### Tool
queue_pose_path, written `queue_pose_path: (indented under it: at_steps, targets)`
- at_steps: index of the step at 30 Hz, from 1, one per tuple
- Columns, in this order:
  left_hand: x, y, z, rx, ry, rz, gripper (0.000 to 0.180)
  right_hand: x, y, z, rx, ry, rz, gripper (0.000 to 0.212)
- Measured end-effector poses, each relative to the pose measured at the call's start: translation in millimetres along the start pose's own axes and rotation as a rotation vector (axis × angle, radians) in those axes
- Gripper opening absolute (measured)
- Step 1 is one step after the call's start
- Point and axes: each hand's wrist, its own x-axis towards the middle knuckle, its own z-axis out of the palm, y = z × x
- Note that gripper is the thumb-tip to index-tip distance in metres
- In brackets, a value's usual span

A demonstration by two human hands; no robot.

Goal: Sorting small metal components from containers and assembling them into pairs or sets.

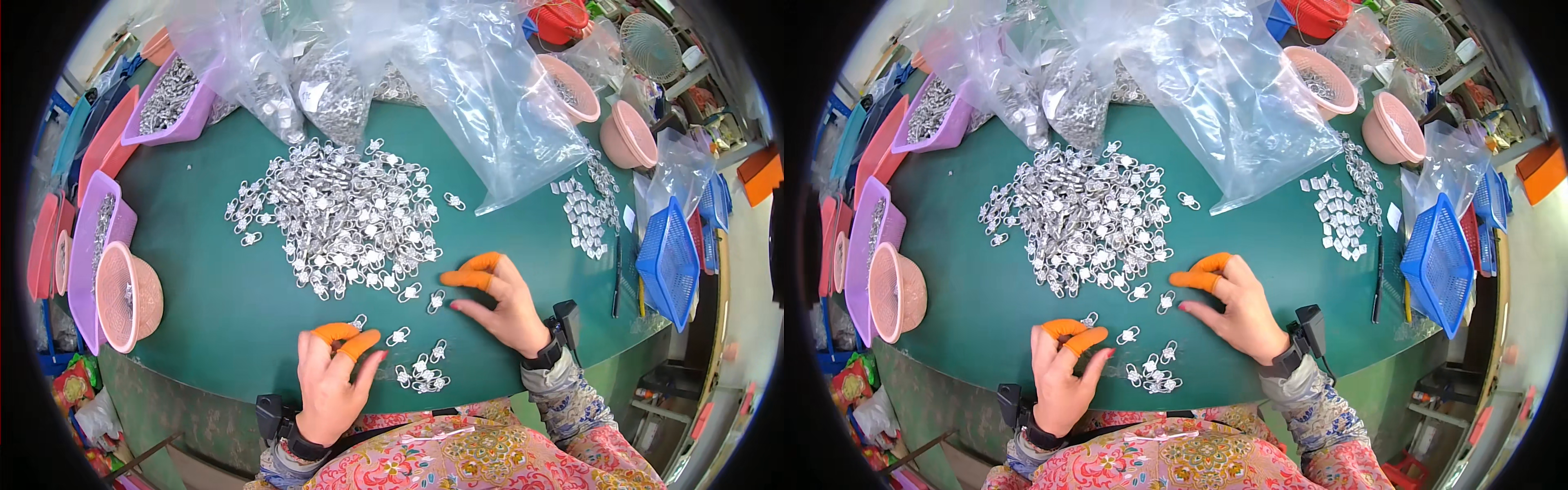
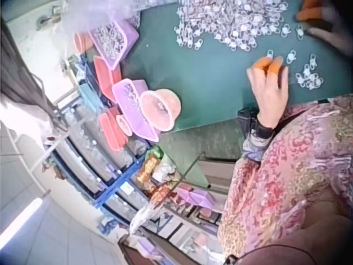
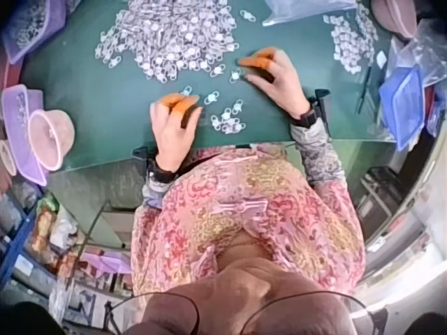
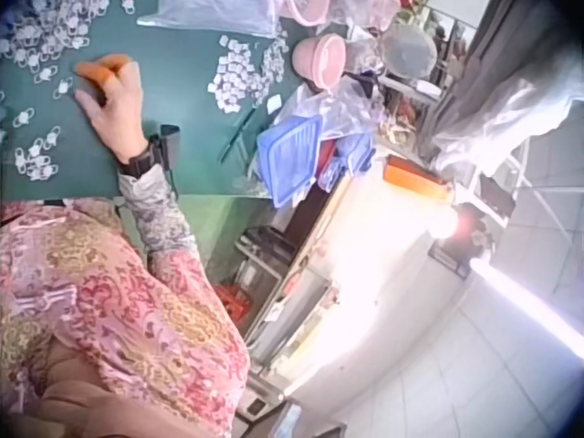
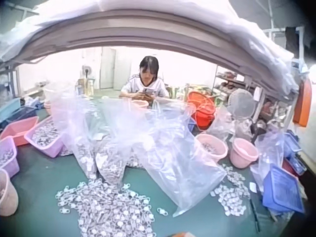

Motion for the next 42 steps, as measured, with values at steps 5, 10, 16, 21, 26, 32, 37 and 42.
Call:
queue_pose_path:
  at_steps: [5, 10, 16, 21, 26, 32, 37, 42]
  targets:
    - [2, 3, 13, 0.090, -0.056, 0.038, 0.036, -2, -5, 5, -0.142, -0.064, -0.032, 0.043]
    - [2, 0, 18, 0.117, -0.031, 0.084, 0.033, -3, 1, 12, -0.122, -0.013, -0.064, 0.037]
    - [-1, 10, -6, -0.024, -0.097, 0.061, 0.032, 0, -17, -3, 0.211, -0.241, -0.031, 0.033]
    - [-1, 2, -14, -0.011, -0.003, -0.043, 0.034, 19, -17, 8, 0.043, -0.098, -0.132, 0.037]
    - [7, -12, 2, 0.102, 0.076, -0.079, 0.034, 23, -7, 28, -0.146, -0.059, -0.194, 0.029]
    - [3, -17, 1, 0.078, 0.068, -0.024, 0.024, 17, -11, 25, -0.015, -0.078, -0.066, 0.016]
    - [7, -16, 0, 0.106, 0.044, -0.048, 0.020, 21, -14, 27, -0.051, -0.070, -0.065, 0.023]
    - [14, -8, -3, 0.071, 0.015, -0.166, 0.018, 18, -2, 29, 0.014, -0.029, -0.059, 0.031]
